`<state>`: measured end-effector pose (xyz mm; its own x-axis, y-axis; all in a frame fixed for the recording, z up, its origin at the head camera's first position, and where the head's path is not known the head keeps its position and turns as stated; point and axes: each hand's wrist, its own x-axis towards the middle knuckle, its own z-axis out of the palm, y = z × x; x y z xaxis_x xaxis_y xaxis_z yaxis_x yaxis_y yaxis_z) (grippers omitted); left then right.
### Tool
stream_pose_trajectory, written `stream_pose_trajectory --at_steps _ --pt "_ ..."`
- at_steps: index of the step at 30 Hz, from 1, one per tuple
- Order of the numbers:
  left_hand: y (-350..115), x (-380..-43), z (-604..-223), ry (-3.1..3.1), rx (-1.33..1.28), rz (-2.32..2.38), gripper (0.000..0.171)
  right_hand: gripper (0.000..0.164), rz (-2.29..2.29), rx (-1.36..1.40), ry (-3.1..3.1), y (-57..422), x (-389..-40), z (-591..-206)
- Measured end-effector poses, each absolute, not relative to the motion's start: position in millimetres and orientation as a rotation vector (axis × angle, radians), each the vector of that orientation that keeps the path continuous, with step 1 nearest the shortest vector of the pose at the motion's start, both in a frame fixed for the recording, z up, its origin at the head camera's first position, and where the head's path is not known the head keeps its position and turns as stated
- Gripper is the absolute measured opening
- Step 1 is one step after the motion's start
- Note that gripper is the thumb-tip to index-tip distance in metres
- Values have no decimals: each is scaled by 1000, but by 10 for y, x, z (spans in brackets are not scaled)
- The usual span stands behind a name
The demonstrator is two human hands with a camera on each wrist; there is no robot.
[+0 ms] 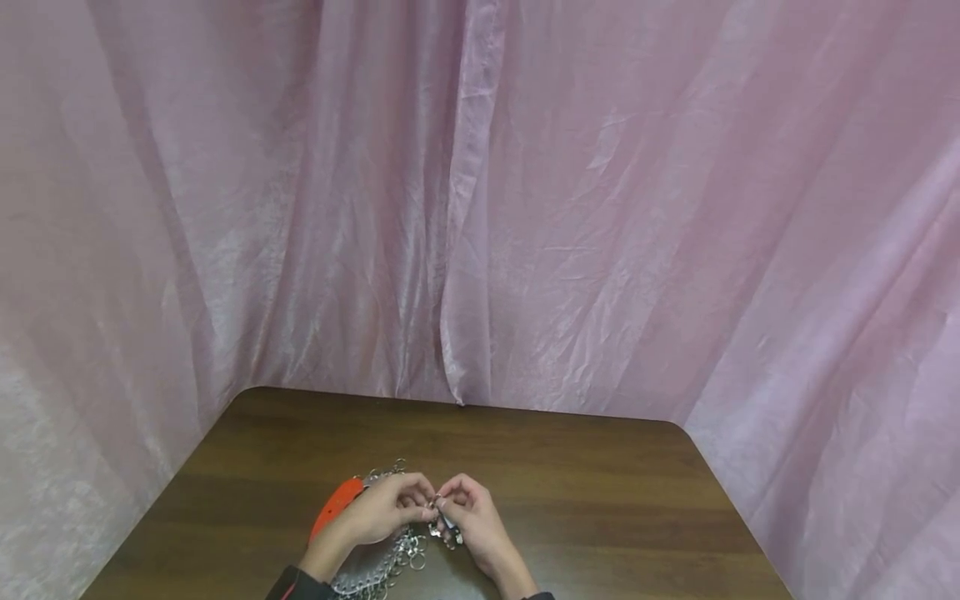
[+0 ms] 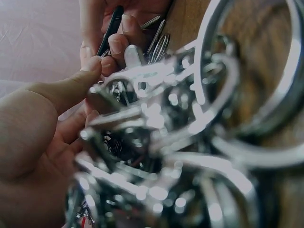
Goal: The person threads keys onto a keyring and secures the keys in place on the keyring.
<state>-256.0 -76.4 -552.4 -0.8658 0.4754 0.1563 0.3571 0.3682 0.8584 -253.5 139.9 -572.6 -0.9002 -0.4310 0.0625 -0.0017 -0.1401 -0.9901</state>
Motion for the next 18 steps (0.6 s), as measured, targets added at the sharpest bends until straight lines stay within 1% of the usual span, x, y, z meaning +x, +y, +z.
stream_pose_trajectory --at_steps 7,18 --pt "-776 -2594 -5519 2542 786 1498 20 31 -2124 -503 1833 1388 -2549 -5695" --pt "-758 -2564 -5510 2545 741 1474 14 31 -2109 -532 1829 1411 -2537 -5732"
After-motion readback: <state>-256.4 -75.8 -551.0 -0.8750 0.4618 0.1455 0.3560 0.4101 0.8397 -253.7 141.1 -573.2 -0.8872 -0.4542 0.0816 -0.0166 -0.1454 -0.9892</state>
